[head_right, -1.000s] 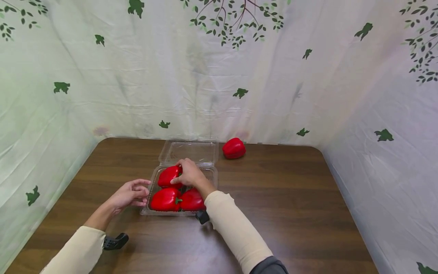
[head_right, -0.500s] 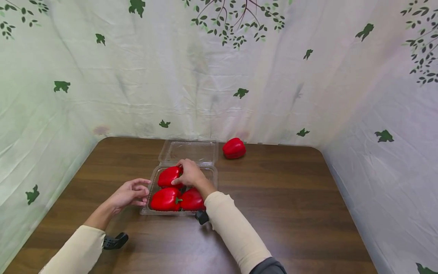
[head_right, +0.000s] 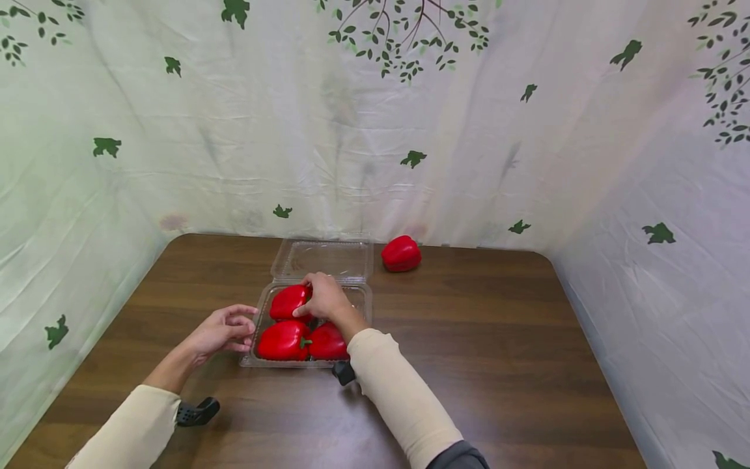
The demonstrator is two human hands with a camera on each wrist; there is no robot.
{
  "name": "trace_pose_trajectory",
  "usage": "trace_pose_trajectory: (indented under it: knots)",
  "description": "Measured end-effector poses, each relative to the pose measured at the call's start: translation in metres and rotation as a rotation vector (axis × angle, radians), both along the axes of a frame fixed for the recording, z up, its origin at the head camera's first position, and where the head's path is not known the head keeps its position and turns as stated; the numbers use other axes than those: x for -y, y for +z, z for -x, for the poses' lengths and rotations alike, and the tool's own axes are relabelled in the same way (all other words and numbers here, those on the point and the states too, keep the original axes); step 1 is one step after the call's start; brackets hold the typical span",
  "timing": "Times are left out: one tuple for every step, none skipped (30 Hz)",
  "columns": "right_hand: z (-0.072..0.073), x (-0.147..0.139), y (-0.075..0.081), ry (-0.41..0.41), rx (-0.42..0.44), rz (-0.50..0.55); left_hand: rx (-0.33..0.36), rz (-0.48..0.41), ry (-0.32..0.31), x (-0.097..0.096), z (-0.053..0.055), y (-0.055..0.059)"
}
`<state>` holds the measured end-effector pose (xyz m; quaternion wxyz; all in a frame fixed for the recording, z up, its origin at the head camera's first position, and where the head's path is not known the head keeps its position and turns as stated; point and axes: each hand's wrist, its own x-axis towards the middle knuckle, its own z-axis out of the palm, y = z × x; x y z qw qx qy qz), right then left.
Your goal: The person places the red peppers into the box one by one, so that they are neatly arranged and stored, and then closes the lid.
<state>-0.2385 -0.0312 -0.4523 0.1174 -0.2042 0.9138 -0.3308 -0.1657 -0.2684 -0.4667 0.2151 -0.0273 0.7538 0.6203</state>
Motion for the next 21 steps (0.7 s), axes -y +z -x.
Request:
trace_pose_trajectory:
  knots:
    - [-0.0001,-0.0002,0.0001,-0.002,-0.002,0.001,-0.002,0.0,0.0,0.0,0.0,0.0003]
    - [-0.0002,-0.0003,0.0001,-0.005,0.0,0.003,-0.003,-0.001,-0.001,0.0,0.0001,0.0004]
    - [-0.0004,-0.0005,0.0004,-0.007,0.005,0.009,-0.005,-0.002,-0.003,0.0002,0.0001,0.0004]
    - [-0.0005,-0.0007,0.0006,-0.007,0.009,0.013,-0.006,-0.003,-0.006,0.0004,0.0002,0.0004]
    - [-0.0006,-0.0008,0.0006,-0.008,0.014,0.021,-0.006,-0.003,-0.006,0.0005,0.0003,0.0004]
    - [-0.0007,-0.0009,0.0008,-0.007,0.02,0.026,-0.007,-0.004,-0.006,0.0005,0.0003,0.0003]
    - [-0.0009,-0.0009,0.0008,-0.006,0.024,0.03,-0.008,-0.004,-0.006,0.0006,0.0003,0.0002]
    - [-0.001,-0.0009,0.0009,-0.006,0.027,0.033,-0.01,-0.003,-0.008,0.0007,0.0003,0.0]
    - [-0.0013,-0.001,0.0012,-0.005,0.03,0.035,-0.011,-0.002,-0.008,0.0006,0.0003,0.0]
    - [-0.0013,-0.001,0.001,-0.005,0.03,0.034,-0.012,-0.001,-0.007,0.0006,0.0002,0.0]
    - [-0.0014,-0.001,0.001,-0.005,0.034,0.036,-0.013,-0.001,-0.007,0.0005,0.0002,-0.0001]
    - [-0.0014,-0.001,0.0009,-0.006,0.038,0.036,-0.014,-0.003,-0.01,0.0004,0.0002,-0.0003]
    - [-0.0013,-0.0012,0.0004,-0.007,0.041,0.038,-0.015,-0.002,-0.013,0.0005,0.0002,-0.0004]
    - [-0.0011,-0.0014,-0.0002,-0.009,0.047,0.043,-0.015,-0.002,-0.014,0.0004,0.0001,-0.0003]
    - [-0.001,-0.0017,-0.0007,-0.009,0.053,0.048,-0.015,-0.003,-0.014,0.0005,-0.0001,-0.0003]
    - [-0.0011,-0.0019,-0.0011,-0.009,0.058,0.052,-0.013,-0.005,-0.012,0.0005,-0.0001,-0.0007]
    - [-0.0011,-0.0022,-0.0013,-0.009,0.065,0.058,-0.015,-0.006,-0.016,0.0006,-0.0002,-0.001]
    - [-0.001,-0.0026,-0.0014,-0.008,0.07,0.063,-0.012,-0.008,-0.013,0.0005,-0.0003,-0.0012]
    - [-0.0013,-0.003,-0.0011,-0.007,0.073,0.067,-0.013,-0.007,-0.015,0.0007,-0.0003,-0.0013]
    - [-0.0015,-0.0032,-0.0004,-0.005,0.08,0.072,-0.01,-0.009,-0.011,0.0006,-0.0004,-0.0016]
    - [-0.0018,-0.0035,0.0003,-0.003,0.082,0.071,-0.009,-0.009,-0.01,0.0006,-0.0004,-0.002]
